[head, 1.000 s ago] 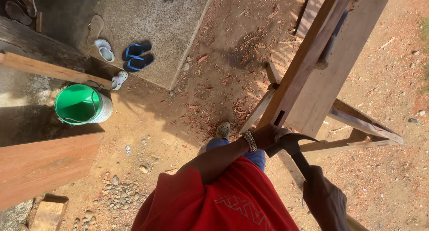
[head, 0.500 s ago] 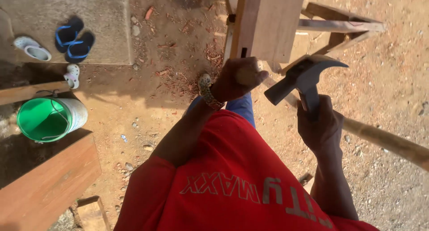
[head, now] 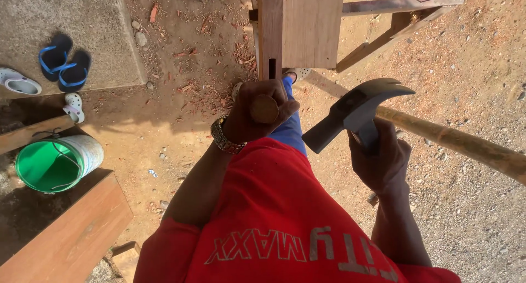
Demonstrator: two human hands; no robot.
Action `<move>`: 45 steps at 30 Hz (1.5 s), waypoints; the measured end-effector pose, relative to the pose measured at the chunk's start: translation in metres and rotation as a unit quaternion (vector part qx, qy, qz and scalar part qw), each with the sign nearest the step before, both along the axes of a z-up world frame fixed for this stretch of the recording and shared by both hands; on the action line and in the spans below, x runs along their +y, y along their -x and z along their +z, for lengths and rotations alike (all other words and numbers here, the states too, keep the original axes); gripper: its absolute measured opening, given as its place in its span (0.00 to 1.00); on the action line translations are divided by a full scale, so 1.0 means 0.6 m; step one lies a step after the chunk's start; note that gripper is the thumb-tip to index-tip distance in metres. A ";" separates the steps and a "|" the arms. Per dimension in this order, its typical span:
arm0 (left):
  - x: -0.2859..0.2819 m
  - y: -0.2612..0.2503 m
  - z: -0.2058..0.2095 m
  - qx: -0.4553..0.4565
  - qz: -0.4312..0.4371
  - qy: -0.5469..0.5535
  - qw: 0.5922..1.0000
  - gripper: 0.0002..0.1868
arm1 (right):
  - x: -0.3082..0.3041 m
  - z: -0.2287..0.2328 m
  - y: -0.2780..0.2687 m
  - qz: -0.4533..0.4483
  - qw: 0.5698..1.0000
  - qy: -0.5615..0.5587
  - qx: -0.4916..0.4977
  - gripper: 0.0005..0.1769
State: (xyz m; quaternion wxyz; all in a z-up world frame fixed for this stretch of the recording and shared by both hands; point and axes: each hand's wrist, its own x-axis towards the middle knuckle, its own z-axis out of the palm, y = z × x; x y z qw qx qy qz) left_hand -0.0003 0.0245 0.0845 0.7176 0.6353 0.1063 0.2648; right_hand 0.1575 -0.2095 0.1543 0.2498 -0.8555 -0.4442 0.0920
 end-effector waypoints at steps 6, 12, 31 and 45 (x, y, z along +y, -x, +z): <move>0.004 -0.013 -0.005 0.059 -0.025 -0.003 0.998 0.16 | 0.006 -0.008 -0.025 0.037 0.999 0.034 0.019 0.15; 0.007 -0.015 -0.012 0.146 -0.020 0.019 0.989 0.13 | 0.021 -0.005 -0.036 0.082 0.996 0.034 0.025 0.14; -0.017 0.009 -0.077 0.085 -0.004 0.068 0.994 0.17 | 0.053 0.048 -0.004 0.110 0.994 0.024 -0.005 0.13; -0.015 0.011 -0.088 -0.025 -0.044 0.034 0.998 0.10 | 0.074 0.062 0.000 0.165 0.979 0.119 0.002 0.10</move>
